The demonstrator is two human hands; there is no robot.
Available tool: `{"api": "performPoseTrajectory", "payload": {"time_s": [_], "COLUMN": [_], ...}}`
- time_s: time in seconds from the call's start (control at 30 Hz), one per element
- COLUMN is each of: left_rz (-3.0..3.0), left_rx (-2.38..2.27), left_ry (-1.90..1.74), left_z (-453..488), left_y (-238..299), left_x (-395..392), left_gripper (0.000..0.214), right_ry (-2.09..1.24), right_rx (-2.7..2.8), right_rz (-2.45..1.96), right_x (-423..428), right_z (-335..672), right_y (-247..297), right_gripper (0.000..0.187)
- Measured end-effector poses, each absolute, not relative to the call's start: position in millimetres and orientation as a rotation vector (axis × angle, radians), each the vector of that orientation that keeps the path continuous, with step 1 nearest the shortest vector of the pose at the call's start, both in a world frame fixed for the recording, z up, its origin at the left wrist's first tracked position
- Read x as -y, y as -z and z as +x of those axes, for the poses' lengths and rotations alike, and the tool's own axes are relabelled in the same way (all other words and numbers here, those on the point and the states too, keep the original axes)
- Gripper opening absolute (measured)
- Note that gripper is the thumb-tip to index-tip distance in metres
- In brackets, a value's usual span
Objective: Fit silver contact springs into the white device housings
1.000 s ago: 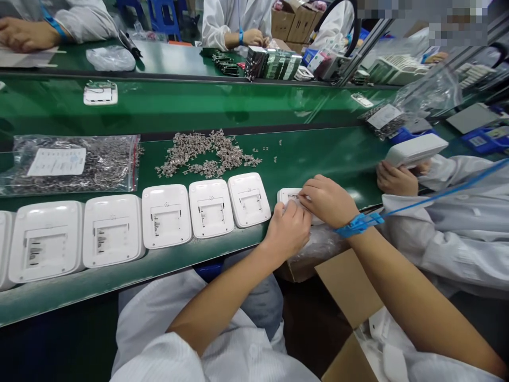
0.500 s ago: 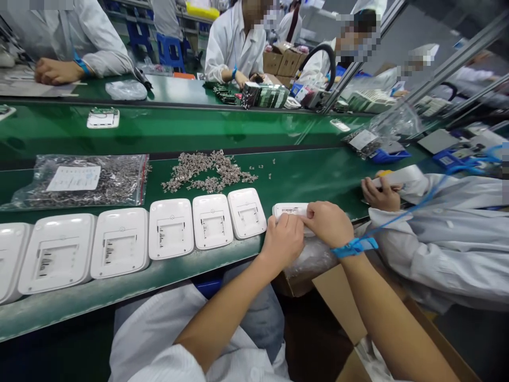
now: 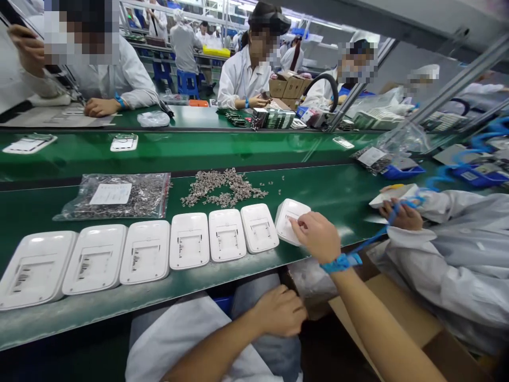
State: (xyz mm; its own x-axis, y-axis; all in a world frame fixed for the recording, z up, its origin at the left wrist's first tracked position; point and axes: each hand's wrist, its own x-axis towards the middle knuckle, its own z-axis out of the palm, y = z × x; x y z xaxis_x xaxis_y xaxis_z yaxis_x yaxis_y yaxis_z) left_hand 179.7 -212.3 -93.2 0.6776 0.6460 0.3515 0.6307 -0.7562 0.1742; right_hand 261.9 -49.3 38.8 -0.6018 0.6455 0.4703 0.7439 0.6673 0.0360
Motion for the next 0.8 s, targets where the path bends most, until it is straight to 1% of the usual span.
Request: {"api": "performPoseTrajectory", "payload": {"time_s": [0.07, 0.2, 0.3, 0.5, 0.63, 0.8], "left_rz": [2.653, 2.425, 2.389, 2.405, 2.395, 2.452], "left_rx": [-1.234, -1.394, -1.379, -1.347, -1.317, -1.355], "left_ry": [-0.542, -0.667, -0.696, -0.749, -0.721, -0.644], "left_z": [173, 166, 165, 165, 165, 163], "left_y": [111, 117, 115, 119, 118, 105], "left_x": [221, 219, 215, 217, 214, 219], "left_gripper": [0.026, 0.025, 0.024, 0.026, 0.027, 0.029], "right_ry": [0.185, 0.121, 0.061, -0.04, -0.114, -0.242], "right_rx": [2.371, 2.336, 2.266, 2.21, 2.245, 2.313], "right_rz": [-1.138, -1.284, -1.435, -1.684, -1.695, -1.552], "right_x": [72, 103, 107, 100, 97, 98], "right_z": [250, 227, 217, 204, 202, 218], "right_y": [-32, -23, -23, -29, -28, -23], "right_gripper": [0.029, 0.035, 0.036, 0.048, 0.057, 0.059]}}
